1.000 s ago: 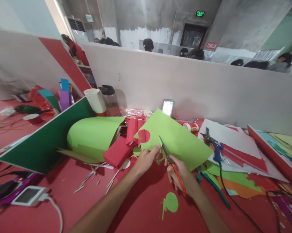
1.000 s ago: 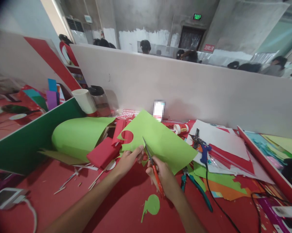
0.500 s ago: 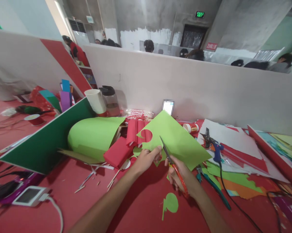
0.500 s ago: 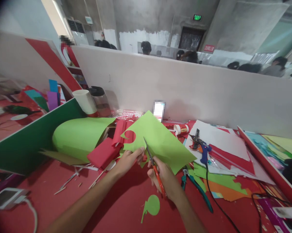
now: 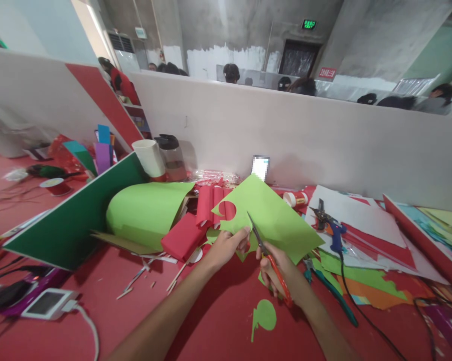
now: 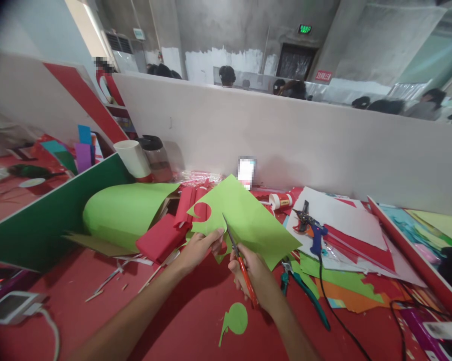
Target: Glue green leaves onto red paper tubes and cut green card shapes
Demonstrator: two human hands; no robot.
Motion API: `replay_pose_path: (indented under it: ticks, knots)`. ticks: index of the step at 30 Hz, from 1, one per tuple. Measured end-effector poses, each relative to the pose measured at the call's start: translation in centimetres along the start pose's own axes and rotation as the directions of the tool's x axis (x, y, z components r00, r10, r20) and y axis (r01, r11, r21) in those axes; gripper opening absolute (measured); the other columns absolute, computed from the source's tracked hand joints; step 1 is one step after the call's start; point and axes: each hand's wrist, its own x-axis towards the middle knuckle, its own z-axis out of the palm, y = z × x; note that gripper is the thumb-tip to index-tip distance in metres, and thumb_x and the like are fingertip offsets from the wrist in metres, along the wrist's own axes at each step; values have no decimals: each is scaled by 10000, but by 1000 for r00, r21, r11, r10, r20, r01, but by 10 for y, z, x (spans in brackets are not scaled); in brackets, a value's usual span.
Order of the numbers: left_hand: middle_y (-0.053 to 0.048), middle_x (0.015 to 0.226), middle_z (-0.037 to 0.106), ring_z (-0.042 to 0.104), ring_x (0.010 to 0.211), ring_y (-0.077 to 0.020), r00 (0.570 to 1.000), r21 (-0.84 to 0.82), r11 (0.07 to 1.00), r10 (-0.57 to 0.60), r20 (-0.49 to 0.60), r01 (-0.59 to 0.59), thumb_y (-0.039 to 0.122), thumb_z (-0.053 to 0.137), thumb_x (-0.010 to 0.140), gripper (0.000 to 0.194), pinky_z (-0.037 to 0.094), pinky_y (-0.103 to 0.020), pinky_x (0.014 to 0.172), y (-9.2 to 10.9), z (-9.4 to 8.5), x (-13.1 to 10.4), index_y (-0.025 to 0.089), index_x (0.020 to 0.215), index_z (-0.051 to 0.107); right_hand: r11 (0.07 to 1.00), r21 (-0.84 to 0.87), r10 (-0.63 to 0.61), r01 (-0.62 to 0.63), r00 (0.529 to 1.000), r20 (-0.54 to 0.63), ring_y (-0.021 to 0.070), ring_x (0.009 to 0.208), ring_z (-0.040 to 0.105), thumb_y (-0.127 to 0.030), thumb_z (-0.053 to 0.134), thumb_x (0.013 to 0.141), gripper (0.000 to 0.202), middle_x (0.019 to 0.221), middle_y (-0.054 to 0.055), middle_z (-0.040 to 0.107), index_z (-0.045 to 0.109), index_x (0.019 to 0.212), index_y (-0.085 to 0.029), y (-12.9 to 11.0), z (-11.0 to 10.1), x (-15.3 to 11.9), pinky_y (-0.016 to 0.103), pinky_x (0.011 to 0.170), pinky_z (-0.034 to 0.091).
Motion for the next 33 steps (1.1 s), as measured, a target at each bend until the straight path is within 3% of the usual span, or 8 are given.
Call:
replay_pose_path:
  ticks: [12, 18, 25, 33]
  knots:
    - [-21, 532, 518, 528, 582, -179, 999, -10, 1000, 2, 52, -1, 546, 491, 895, 537, 450, -313, 676, 2, -2, -1, 230, 465, 435, 991, -77, -107, 109, 994, 24, 73, 361, 422, -797, 429, 883, 626, 545, -74, 526, 486, 1088, -208, -21, -2, -16, 155, 350, 387]
    - [-15, 527, 507, 523, 575, -173, 998, 14, 1000, -7, 60, 6, 547, 487, 891, 534, 453, -302, 669, 2, -3, -1, 228, 466, 430, 996, -62, -68, 70, 997, 29, 71, 302, 391, -832, 471, 831, 655, 484, -92, 501, 486, 1032, -209, -16, -5, -11, 152, 303, 353]
    - [-15, 516, 501, 514, 572, -174, 996, -10, 1000, -7, 93, 8, 521, 506, 903, 529, 433, -315, 682, -5, -5, 3, 229, 466, 444, 997, -33, -64, 65, 997, 35, 58, 322, 393, -706, 524, 904, 509, 492, -91, 515, 506, 1009, -209, -34, -7, -18, 137, 332, 329]
    - [-2, 528, 499, 504, 581, -171, 995, -68, 998, -1, 100, 8, 520, 515, 916, 525, 419, -312, 685, -5, -3, 2, 230, 485, 447, 998, -34, -50, 51, 998, 36, 63, 294, 384, -767, 515, 861, 582, 480, -96, 512, 489, 1029, -210, -13, -8, -11, 141, 294, 342]
